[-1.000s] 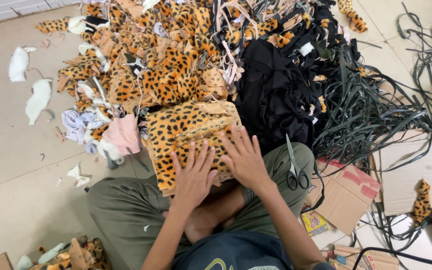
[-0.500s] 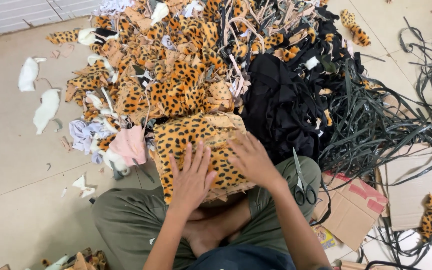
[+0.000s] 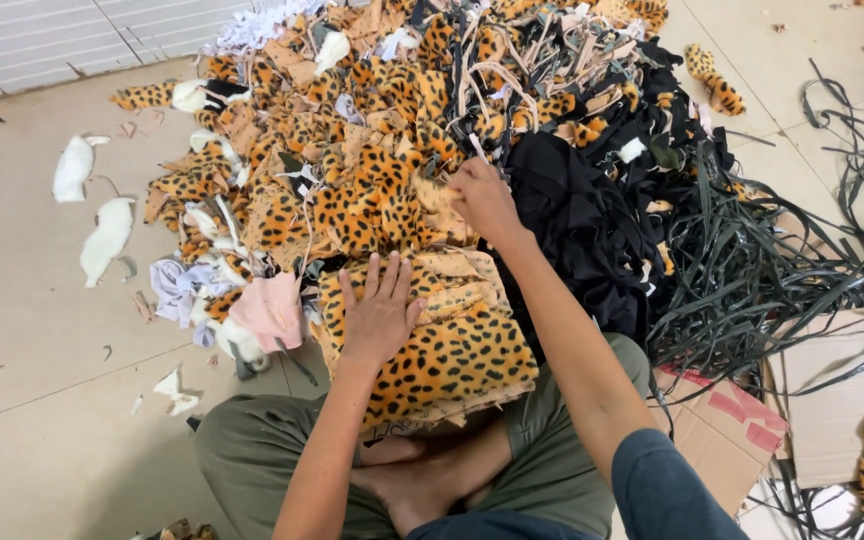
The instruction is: The person assembles textile products by layering leopard-print fabric pieces over a cardboard template, cutting black elastic strips with shears, and attaching the strips to the fabric pieces.
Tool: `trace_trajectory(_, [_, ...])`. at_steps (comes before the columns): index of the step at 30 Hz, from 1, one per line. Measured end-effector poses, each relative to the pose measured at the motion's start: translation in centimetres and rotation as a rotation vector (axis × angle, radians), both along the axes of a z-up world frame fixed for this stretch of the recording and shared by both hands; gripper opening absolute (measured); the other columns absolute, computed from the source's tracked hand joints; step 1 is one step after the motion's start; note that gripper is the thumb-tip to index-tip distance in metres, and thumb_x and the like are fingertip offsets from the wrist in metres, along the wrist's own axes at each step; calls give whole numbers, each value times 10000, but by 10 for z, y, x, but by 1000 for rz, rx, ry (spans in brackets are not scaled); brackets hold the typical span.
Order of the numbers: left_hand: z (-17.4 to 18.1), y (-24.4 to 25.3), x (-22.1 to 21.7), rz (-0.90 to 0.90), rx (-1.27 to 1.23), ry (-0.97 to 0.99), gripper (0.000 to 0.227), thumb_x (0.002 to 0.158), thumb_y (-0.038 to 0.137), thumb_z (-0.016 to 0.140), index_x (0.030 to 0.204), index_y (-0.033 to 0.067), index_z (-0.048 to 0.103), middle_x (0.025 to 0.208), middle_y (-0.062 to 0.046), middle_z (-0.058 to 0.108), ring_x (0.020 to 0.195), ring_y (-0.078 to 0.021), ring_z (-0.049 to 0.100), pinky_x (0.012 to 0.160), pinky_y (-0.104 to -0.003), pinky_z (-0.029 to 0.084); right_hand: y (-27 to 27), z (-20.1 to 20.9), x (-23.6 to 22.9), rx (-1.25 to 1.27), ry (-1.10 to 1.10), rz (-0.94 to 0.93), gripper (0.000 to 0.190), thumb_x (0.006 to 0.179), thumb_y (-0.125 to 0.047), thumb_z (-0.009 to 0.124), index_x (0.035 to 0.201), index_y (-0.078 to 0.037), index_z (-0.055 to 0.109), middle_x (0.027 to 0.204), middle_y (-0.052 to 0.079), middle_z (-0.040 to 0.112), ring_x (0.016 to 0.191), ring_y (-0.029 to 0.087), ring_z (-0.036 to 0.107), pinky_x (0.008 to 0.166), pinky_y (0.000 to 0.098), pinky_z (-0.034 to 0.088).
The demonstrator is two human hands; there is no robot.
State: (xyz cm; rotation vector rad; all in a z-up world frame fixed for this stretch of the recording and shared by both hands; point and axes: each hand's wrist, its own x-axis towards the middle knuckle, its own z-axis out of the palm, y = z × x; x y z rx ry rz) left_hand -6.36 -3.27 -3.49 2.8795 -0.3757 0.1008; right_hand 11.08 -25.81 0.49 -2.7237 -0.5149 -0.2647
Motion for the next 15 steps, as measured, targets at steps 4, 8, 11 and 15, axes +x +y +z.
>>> trace_trajectory(4, [77,-7,1,-42,-201,38,707,1092,577,169,1598,103,311,1695,-113,171,1570,-288,50,1187,-599,-161,7,75,-40,388,-102,72,267,825,-114,836,961,-114,606,1168,16,553,1109,379,600,830,469,554])
trace_trajectory(8, [144,-25,13,82,-1431,665,851,1037,633,164,1604,-1,148,1610,-289,274,1487,-420,274,1226,-539,212,18,91,-73,408,-307,104,242,910,-199,788,1035,-111,600,1019,68,592,979,357,623,827,442,486])
trace_trajectory(11, [111,-29,38,91,-2043,831,896,986,705,240,1483,-38,306,1397,-308,471,1278,-418,486,1089,-503,419,38,93,-117,359,-409,111,201,909,-164,758,1064,-124,637,948,68,576,945,315,608,859,409,449])
trace_trajectory(15, [118,-22,44,92,-2140,876,887,961,606,511,1551,-29,325,1484,-277,498,1284,-440,569,1073,-535,487,57,53,-174,357,-400,219,159,916,-104,676,1064,-161,691,958,37,591,929,288,588,872,388,433])
